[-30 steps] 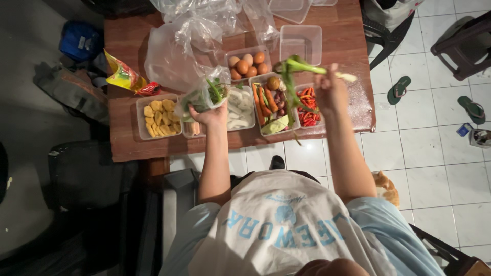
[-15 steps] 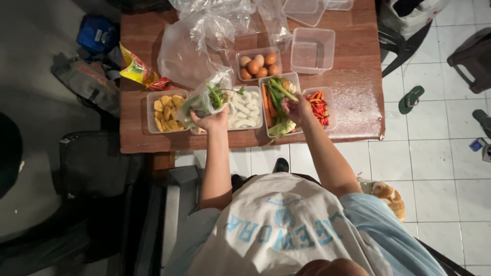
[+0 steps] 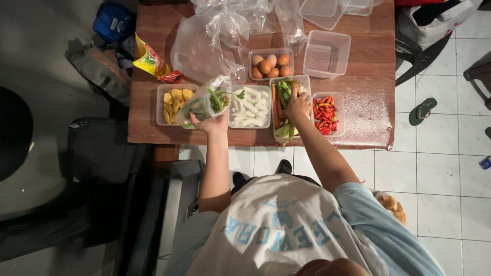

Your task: The person organizes food items by hand into various plastic containers on a table, including placing small items from a bag into one container and sorting vegetables into others.

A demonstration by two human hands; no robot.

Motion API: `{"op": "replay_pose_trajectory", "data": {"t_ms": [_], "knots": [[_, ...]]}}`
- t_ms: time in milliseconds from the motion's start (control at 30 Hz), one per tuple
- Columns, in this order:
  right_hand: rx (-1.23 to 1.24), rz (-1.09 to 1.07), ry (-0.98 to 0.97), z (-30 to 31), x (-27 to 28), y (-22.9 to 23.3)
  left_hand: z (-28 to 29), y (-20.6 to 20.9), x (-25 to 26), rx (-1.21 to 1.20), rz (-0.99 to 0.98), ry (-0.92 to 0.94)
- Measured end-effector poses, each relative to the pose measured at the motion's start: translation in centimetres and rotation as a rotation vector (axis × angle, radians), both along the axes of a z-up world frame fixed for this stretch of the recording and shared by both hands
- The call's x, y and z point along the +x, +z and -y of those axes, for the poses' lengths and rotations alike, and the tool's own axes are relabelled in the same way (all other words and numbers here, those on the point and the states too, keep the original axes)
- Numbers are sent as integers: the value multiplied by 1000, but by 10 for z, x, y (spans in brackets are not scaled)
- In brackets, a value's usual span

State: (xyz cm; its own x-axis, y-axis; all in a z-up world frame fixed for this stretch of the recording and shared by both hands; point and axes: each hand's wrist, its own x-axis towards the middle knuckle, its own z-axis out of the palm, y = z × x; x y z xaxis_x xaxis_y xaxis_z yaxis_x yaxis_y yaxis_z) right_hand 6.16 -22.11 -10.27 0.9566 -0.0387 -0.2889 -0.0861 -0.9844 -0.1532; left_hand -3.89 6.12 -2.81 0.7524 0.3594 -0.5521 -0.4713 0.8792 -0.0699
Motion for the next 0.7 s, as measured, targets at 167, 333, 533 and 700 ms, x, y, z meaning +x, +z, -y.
{"op": "replay_pose_trajectory", "data": {"t_ms": [167, 333, 533, 700], "knots": [[-68, -11, 77, 6, 8, -14, 4, 9, -1, 32, -50, -7], [136, 19, 128, 26, 16, -35, 4, 9, 3, 2, -7, 3], [238, -23, 43, 40, 30, -32, 9, 16, 4, 60, -55, -16], [700, 73, 85, 73, 57, 0, 10, 22, 5, 3, -16, -10]]}}
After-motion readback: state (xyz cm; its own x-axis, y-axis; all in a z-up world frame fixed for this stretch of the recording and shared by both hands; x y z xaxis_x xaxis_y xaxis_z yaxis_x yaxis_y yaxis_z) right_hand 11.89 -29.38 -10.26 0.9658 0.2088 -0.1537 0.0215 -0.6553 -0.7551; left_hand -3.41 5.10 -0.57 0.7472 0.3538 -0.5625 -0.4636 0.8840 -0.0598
